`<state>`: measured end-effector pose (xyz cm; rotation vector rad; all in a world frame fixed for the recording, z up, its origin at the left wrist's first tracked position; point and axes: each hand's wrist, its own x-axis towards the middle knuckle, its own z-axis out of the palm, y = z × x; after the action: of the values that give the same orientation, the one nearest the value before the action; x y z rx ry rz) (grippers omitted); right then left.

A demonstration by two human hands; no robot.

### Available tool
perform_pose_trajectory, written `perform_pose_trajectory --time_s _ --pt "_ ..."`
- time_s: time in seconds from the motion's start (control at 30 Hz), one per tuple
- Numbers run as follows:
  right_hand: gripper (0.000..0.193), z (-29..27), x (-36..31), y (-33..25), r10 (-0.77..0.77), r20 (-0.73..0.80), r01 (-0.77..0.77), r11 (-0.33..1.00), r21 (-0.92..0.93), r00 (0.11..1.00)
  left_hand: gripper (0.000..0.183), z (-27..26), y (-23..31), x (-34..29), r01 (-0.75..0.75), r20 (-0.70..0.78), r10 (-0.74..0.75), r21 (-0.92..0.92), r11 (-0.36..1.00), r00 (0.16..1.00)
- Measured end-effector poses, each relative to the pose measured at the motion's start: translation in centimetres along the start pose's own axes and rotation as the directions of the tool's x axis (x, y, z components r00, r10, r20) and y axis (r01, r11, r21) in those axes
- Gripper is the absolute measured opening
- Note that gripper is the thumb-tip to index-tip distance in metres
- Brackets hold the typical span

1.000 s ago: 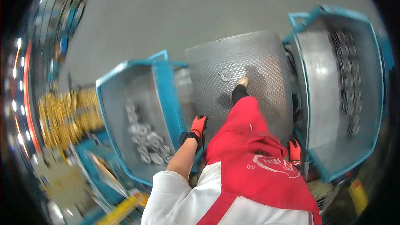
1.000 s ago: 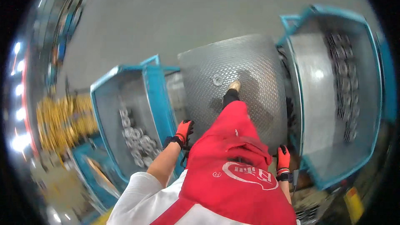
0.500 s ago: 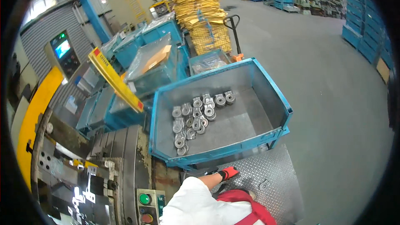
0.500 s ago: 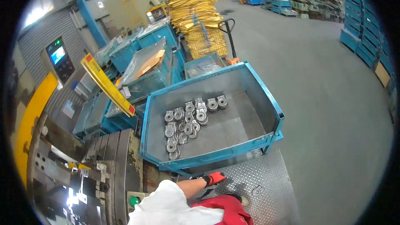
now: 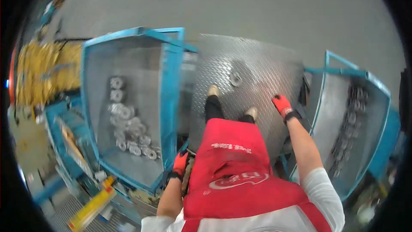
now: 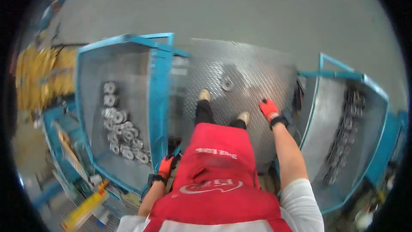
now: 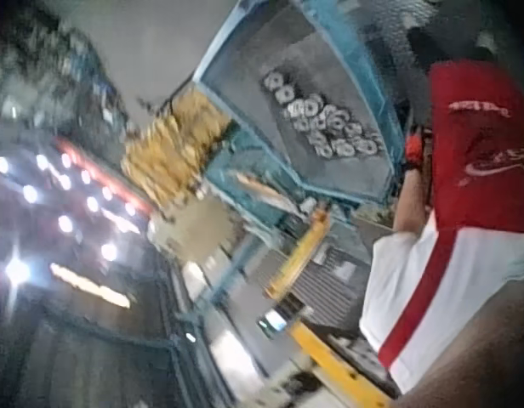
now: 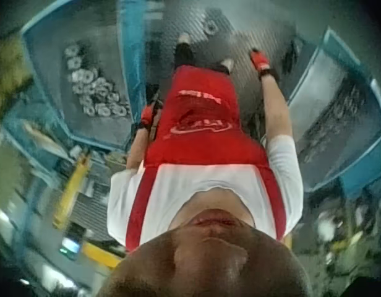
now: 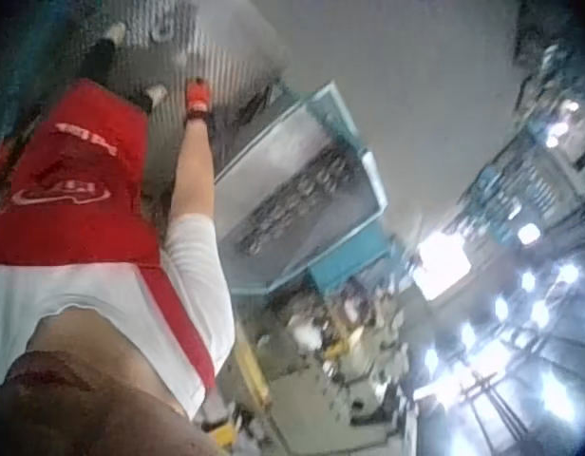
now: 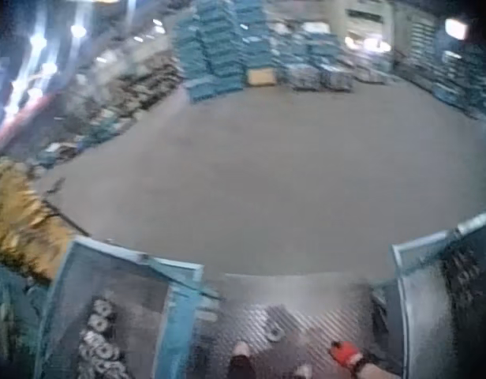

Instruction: The worker is seen placing metal parts into a large hydraulic press, operating the press using two buttons, and then moving the pressed parts into a storage bin.

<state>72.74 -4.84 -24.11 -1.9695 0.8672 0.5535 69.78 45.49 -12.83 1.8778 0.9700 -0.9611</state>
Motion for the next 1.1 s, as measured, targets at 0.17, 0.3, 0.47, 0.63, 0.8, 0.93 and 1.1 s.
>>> perform_pose_trajectory --time_s 0.17,0.3,0.47,0.63,0.8,0.93,1.1 --pt "0.054 8.7 7.8 6.6 0.173 -0.037 -0.176 0.978 -0.116 0.984 0.022 -3.3 -4.1 2.2 0.060 0.070 -0.077 0.213 0.975 0.995" --pt "0.070 18.7 14.7 6.1 0.273 0.001 -0.273 0.961 -0.050 0.962 0.019 -10.3 -9.6 5.5 -0.243 0.207 0.168 0.423 0.873 0.964" --pt "0.093 29.7 24.7 9.7 0.198 -0.254 -0.256 0.940 -0.225 0.947 0.021 -11.1 -6.2 6.6 0.085 0.025 -0.126 0.612 0.787 0.992" --pt "0.099 33.4 28.3 7.9 0.300 -0.176 -0.339 0.901 -0.270 0.938 0.023 -5.9 0.5 5.9 0.336 -0.213 -0.260 0.535 0.775 0.942" --pt "0.101 34.2 29.2 9.7 0.311 -0.214 -0.364 0.888 -0.281 0.926 0.026 -2.3 3.0 5.5 0.365 -0.303 -0.236 0.499 0.786 0.923" --pt "0.100 34.6 30.4 8.3 0.327 -0.218 -0.389 0.834 -0.392 0.920 0.028 -0.9 4.6 5.0 0.340 -0.335 -0.184 0.500 0.796 0.924" --pt "0.098 34.6 31.1 9.1 0.293 -0.213 -0.355 0.858 -0.371 0.932 0.031 0.0 5.9 5.0 0.278 -0.352 -0.098 0.508 0.815 0.931"
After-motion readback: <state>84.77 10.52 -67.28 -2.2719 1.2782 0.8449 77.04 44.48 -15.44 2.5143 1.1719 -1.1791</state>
